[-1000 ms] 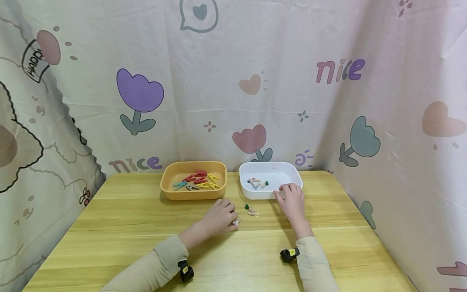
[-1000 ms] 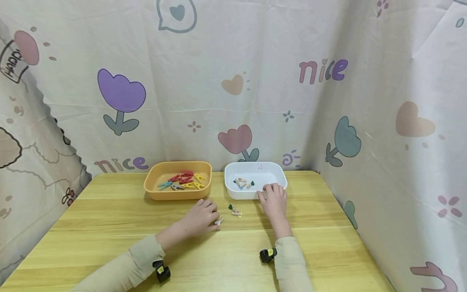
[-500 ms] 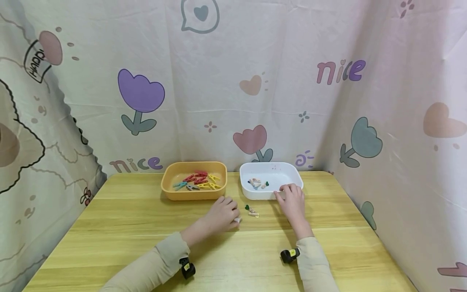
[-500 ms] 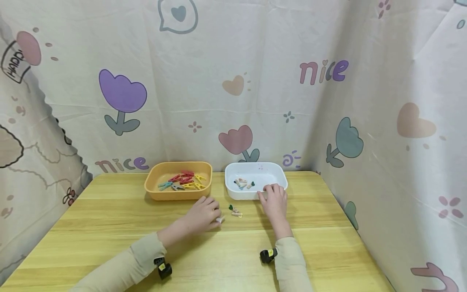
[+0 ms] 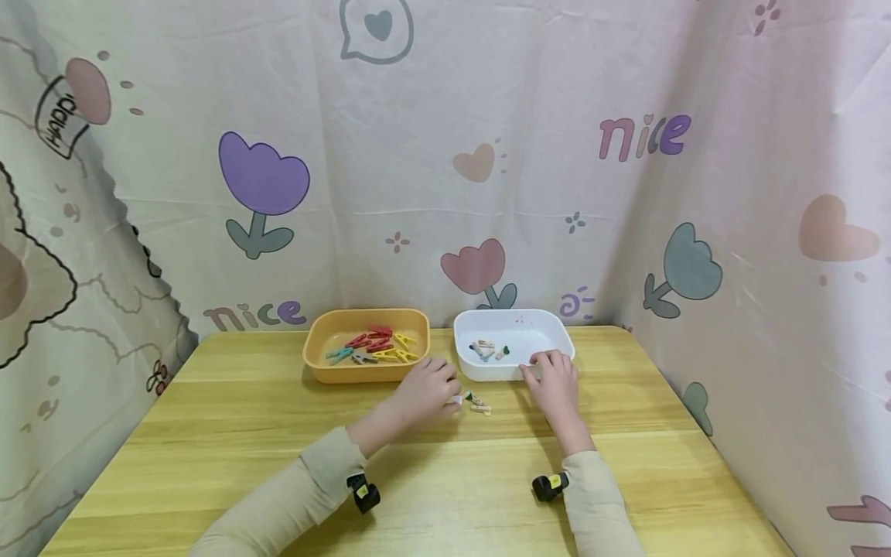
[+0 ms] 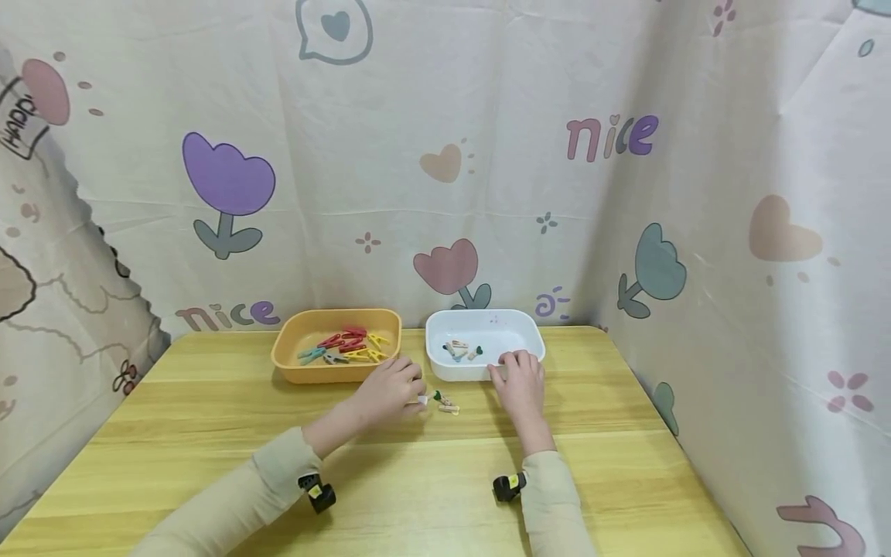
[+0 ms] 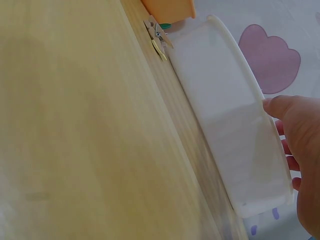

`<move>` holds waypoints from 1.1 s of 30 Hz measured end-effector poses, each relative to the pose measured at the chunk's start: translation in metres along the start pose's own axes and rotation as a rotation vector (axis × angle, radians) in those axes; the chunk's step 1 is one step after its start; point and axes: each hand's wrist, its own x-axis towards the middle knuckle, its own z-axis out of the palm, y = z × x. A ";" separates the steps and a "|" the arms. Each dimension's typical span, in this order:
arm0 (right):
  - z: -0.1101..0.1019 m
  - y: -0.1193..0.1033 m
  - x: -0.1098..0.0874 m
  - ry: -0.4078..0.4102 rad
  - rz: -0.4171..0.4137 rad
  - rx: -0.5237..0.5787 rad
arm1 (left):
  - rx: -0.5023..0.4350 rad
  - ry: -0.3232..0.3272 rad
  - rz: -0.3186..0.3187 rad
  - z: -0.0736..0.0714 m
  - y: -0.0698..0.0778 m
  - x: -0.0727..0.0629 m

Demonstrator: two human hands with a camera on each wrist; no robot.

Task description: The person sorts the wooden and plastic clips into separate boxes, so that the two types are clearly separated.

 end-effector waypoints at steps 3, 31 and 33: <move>0.001 0.000 0.000 0.007 0.000 0.004 | -0.018 -0.019 -0.016 -0.004 -0.003 0.005; 0.001 0.000 -0.001 0.033 -0.017 0.000 | -0.018 -0.044 -0.224 -0.009 -0.026 0.062; 0.001 0.000 -0.001 0.034 -0.018 -0.004 | -0.027 -0.053 -0.247 -0.009 -0.026 0.067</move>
